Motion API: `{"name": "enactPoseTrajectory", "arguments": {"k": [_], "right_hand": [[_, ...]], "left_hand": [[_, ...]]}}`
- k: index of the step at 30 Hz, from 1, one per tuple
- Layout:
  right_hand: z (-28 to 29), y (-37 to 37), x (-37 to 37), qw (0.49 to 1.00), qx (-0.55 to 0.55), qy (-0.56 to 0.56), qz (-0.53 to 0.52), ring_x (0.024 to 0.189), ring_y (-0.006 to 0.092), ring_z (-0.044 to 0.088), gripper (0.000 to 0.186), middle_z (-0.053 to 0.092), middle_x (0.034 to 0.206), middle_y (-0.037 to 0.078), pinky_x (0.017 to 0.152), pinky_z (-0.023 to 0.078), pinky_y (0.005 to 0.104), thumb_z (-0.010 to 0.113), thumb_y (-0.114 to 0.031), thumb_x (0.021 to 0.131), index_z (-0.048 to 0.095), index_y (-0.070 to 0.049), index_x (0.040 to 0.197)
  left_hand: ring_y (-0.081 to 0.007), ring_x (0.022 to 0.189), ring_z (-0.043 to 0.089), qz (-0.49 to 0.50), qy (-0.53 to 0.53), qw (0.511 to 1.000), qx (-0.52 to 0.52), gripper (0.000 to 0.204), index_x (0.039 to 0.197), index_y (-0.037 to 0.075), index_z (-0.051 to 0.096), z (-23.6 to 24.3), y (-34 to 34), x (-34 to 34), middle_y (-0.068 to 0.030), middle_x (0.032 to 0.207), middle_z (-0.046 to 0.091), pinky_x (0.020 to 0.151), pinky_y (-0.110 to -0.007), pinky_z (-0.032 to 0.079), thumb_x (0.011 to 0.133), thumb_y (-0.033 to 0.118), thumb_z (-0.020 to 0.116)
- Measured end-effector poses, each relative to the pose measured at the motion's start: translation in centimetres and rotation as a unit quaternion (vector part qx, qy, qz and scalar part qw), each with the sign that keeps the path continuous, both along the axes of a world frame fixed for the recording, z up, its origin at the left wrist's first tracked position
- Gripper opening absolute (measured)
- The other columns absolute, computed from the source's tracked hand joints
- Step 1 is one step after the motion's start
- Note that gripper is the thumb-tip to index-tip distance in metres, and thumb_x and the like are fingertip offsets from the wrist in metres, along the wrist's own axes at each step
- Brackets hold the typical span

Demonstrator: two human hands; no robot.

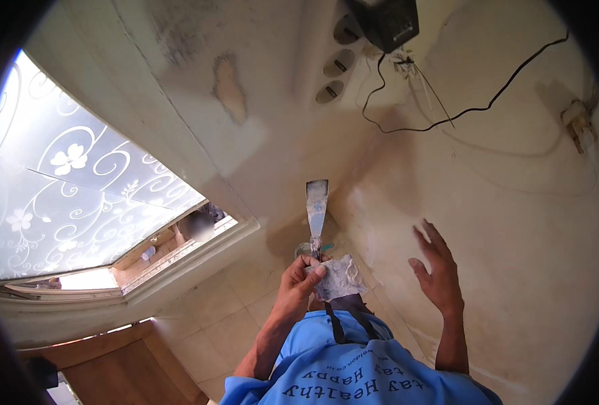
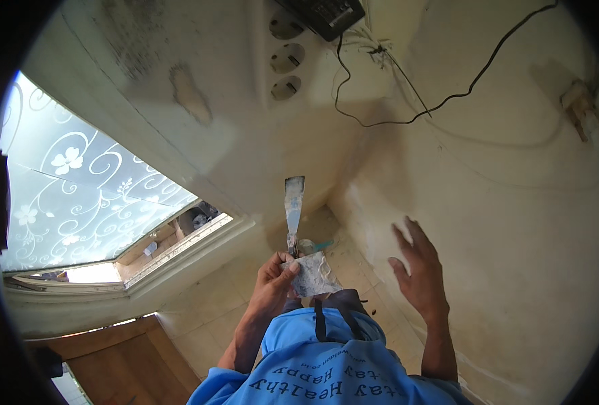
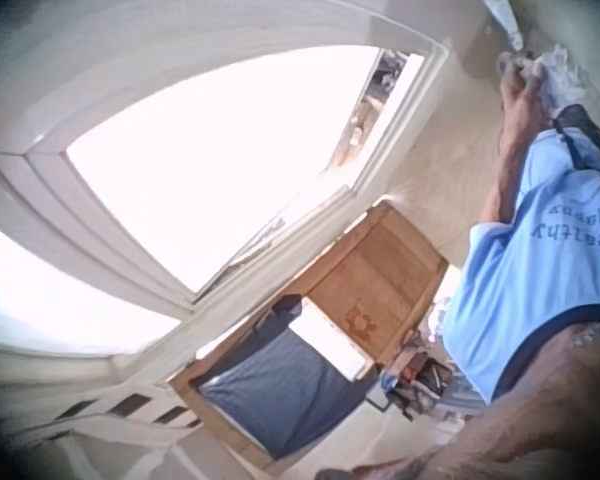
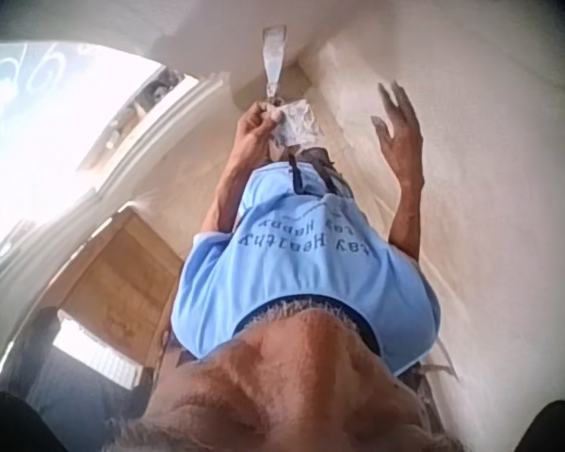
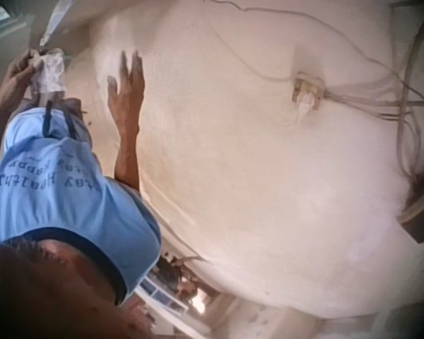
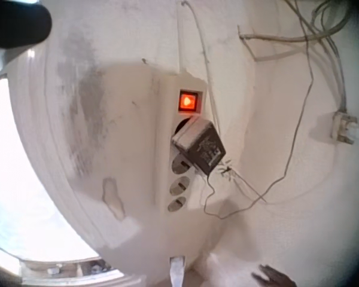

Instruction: The person applies plaster to a wall corner using a putty knife and a small scraper, dipping the tool into a bucket of plastering material.

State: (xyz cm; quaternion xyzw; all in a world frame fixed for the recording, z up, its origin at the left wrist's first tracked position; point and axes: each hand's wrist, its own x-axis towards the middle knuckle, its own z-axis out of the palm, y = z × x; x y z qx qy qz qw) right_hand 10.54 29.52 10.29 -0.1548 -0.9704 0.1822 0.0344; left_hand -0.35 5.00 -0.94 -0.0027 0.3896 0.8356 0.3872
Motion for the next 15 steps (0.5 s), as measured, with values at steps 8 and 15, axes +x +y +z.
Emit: {"name": "enactPoseTrajectory", "arguments": {"k": [8, 15], "right_hand": [[1.9, -3.5, -0.2, 0.969, 0.072, 0.009, 0.237, 0.135, 0.0338, 0.042, 0.052, 0.041, 0.146, 0.019, 0.109, 0.026, 0.0588, 0.067, -0.01, 0.069, 0.067, -0.023, 0.119], [0.9, -4.1, 0.2, 0.961, 0.071, 0.012, 0.268, 0.134, 0.0329, 0.043, 0.05, 0.042, 0.146, 0.018, 0.108, 0.026, 0.0596, 0.068, -0.01, 0.069, 0.066, -0.023, 0.118]], "left_hand": [[-0.0084, 0.058, 0.059, 0.006, -0.031, 0.998, -0.046, 0.02, 0.103, 0.004, 0.05, -0.4, 0.5, 1.0, -0.0038, 0.082, 0.062, 0.044, -0.023, 0.048, 0.096, 0.018, 0.062], [-0.0053, 0.045, 0.05, 0.017, -0.055, 0.996, -0.069, 0.018, 0.1, 0.008, 0.05, 0.3, 0.5, 1.8, 0.0004, 0.07, 0.058, 0.036, -0.022, 0.037, 0.097, 0.02, 0.062]]}}
